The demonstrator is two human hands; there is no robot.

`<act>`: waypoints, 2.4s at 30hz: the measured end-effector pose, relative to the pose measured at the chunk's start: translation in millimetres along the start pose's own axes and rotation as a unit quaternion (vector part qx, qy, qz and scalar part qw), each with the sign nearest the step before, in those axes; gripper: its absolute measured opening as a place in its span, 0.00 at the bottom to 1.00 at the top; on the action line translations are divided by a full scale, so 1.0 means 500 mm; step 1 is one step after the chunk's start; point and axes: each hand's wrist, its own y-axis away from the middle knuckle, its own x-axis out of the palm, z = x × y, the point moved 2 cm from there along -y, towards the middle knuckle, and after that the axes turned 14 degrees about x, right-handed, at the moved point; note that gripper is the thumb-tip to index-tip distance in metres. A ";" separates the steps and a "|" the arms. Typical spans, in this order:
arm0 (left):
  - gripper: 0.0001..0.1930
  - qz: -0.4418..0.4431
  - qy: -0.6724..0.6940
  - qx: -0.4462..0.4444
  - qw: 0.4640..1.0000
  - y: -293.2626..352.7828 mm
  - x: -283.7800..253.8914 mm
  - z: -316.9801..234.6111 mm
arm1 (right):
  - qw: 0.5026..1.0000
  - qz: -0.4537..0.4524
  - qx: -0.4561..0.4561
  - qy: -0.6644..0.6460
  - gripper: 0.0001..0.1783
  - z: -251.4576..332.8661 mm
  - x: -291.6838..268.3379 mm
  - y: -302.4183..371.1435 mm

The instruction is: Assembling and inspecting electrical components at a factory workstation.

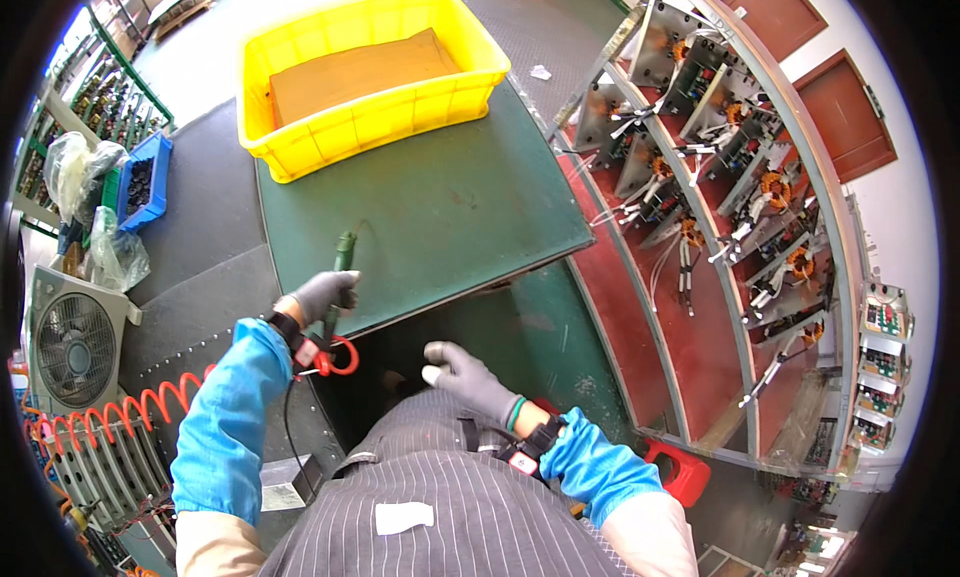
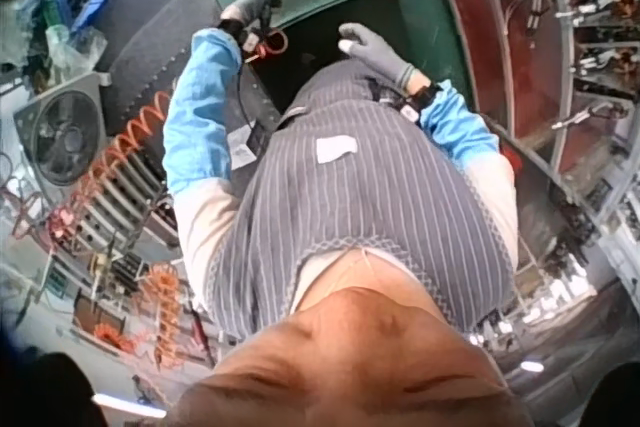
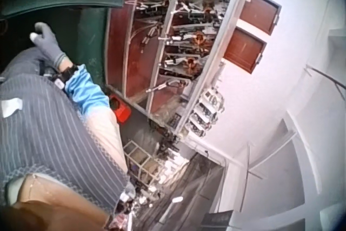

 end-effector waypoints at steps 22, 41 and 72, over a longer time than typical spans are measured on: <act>0.30 -0.291 -0.723 0.377 0.501 -0.086 -0.221 -0.421 | 0.877 0.324 0.142 -0.325 0.26 0.261 0.079 -0.345; 0.13 -0.230 -0.667 0.399 0.586 -0.225 -0.266 -0.755 | 0.852 0.004 0.055 -0.520 0.06 0.181 -0.063 -0.510; 0.26 -0.131 -0.589 0.455 0.655 -0.026 -0.264 -0.354 | 0.807 0.455 0.196 -0.322 0.11 0.377 0.260 -0.398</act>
